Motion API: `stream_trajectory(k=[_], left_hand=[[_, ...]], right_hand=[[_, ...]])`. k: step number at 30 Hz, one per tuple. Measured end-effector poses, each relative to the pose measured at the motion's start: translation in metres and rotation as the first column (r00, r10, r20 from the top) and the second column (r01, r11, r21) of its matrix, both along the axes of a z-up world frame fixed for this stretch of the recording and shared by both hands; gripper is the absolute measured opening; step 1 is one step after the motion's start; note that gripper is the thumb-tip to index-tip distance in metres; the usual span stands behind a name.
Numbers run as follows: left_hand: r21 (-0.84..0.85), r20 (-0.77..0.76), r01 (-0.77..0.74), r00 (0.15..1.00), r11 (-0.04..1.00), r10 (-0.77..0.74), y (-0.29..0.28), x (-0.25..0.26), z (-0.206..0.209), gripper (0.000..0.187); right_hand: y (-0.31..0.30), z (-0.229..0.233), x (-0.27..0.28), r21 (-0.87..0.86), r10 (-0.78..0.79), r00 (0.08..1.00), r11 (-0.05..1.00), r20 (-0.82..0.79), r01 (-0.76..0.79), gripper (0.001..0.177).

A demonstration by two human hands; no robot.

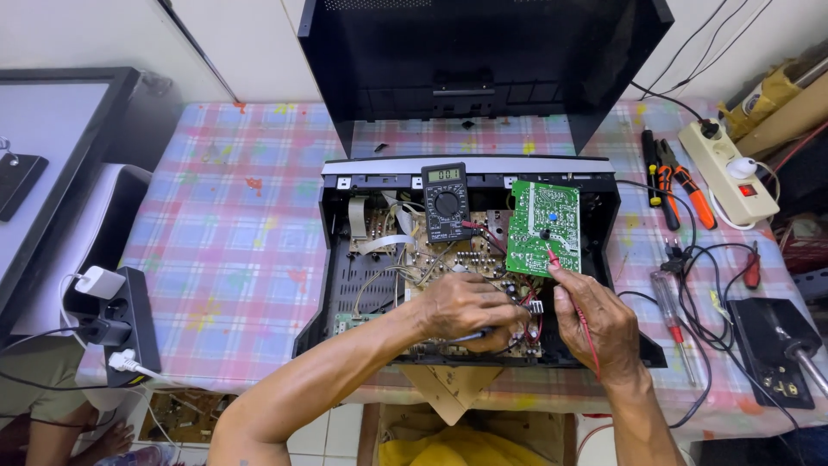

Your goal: The person holds a green circuit board and uses a multimeter to test various points on the board. They move the multimeter probes across different components while observing the readings on the multimeter display. The person also handles a larger circuit board with a heatsink and wires, placing it back into the open electronic device chassis.

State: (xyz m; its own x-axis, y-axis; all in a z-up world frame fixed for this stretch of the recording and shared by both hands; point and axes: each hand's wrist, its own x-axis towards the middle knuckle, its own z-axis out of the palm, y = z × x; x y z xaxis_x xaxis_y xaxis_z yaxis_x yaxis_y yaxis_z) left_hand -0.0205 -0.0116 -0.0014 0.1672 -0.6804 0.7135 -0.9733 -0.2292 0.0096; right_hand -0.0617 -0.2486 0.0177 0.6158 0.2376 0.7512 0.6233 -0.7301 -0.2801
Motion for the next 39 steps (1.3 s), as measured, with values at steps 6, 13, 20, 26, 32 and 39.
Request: stream_trajectory(k=[6, 13, 20, 26, 32, 39], left_hand=[[0.059, 0.052, -0.029, 0.998, 0.998, 0.026, -0.003, -0.005, 0.000, 0.012], [0.058, 0.033, 0.012, 0.999, 0.998, -0.014, -0.007, -0.005, -0.007, 0.014], [0.056, 0.004, -0.004, 1.000, 0.998, 0.003, -0.006, -0.008, -0.001, 0.012], [-0.090, -0.166, -0.032, 0.986, 0.995, 0.016, 0.004, 0.014, -0.009, 0.009], [-0.343, -0.475, -0.273, 0.876, 0.899, 0.085, 0.009, 0.025, -0.031, 0.011], [-0.244, -0.524, -0.373, 0.828, 0.895, 0.201, 0.008, 0.034, -0.046, 0.013]], right_hand=[[-0.004, -0.007, 0.001, 0.048, -0.007, 1.000, 0.999, -0.005, 0.007, 0.022], [0.004, 0.006, -0.002, 0.025, -0.037, 0.999, 0.999, 0.028, 0.036, 0.020], [0.003, 0.008, 0.000, 0.036, -0.005, 0.999, 0.999, 0.041, 0.003, 0.018], [0.001, 0.004, -0.001, 0.039, 0.006, 1.000, 0.999, 0.018, -0.007, 0.017], [0.000, 0.004, -0.003, 0.034, 0.015, 1.000, 0.999, 0.004, -0.015, 0.017], [0.000, 0.006, -0.001, 0.062, 0.005, 1.000, 0.998, -0.015, -0.004, 0.016]])
